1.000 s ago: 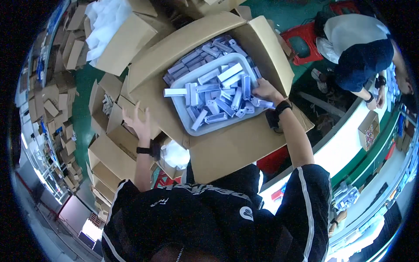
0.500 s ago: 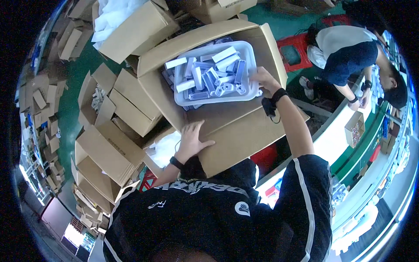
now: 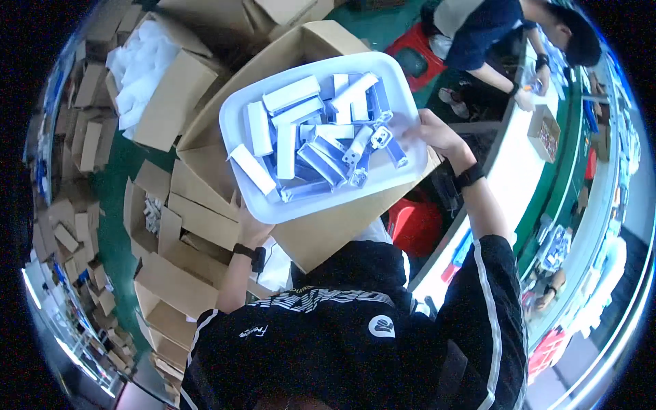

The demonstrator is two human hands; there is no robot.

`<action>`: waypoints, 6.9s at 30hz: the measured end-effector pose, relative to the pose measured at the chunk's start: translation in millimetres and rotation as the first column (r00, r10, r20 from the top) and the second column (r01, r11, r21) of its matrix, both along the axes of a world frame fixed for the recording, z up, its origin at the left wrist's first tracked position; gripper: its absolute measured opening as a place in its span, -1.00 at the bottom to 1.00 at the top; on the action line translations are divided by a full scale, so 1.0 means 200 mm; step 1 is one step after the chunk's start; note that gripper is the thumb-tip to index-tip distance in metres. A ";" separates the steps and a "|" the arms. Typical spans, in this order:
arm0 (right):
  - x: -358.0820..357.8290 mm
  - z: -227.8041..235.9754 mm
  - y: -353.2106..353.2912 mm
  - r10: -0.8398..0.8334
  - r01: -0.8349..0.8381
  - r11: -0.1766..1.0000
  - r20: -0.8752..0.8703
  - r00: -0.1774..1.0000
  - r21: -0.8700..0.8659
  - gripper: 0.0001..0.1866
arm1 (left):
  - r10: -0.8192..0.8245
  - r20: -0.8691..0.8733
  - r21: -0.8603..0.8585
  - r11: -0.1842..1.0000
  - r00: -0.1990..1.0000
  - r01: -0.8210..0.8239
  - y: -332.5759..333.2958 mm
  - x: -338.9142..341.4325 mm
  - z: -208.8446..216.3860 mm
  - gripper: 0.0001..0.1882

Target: Picking electronic components from floor boxes and placing them into a tray on an assembly line.

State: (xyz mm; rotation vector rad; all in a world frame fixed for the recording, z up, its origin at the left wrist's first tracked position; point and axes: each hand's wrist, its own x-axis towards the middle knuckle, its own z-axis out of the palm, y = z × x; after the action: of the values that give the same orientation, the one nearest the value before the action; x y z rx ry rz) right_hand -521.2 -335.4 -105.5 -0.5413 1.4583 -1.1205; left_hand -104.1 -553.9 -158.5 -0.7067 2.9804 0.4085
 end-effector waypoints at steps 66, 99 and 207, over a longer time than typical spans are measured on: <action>1.83 -1.85 0.00 0.602 0.073 0.311 -0.256 0.756 0.948 0.05 | 0.617 -0.048 0.166 0.780 0.786 -0.603 -0.03 1.15 -1.75 -0.47; 1.49 -0.71 -0.23 0.318 -0.108 0.936 -0.671 0.669 0.335 -0.68 | 0.028 0.648 0.667 0.461 0.761 -0.585 0.14 1.03 -1.31 -0.40; 2.84 -2.10 -0.60 0.804 -0.662 -0.586 0.234 -0.547 0.467 0.00 | 0.829 0.041 0.305 0.522 0.558 -0.797 0.30 1.50 -0.45 -0.77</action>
State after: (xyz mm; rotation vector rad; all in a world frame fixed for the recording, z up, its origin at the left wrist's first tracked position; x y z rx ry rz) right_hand 47.0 -455.7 -526.5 -1.3656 0.6064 1.0785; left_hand 196.0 -493.2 -247.8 -2.0835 2.3335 0.9143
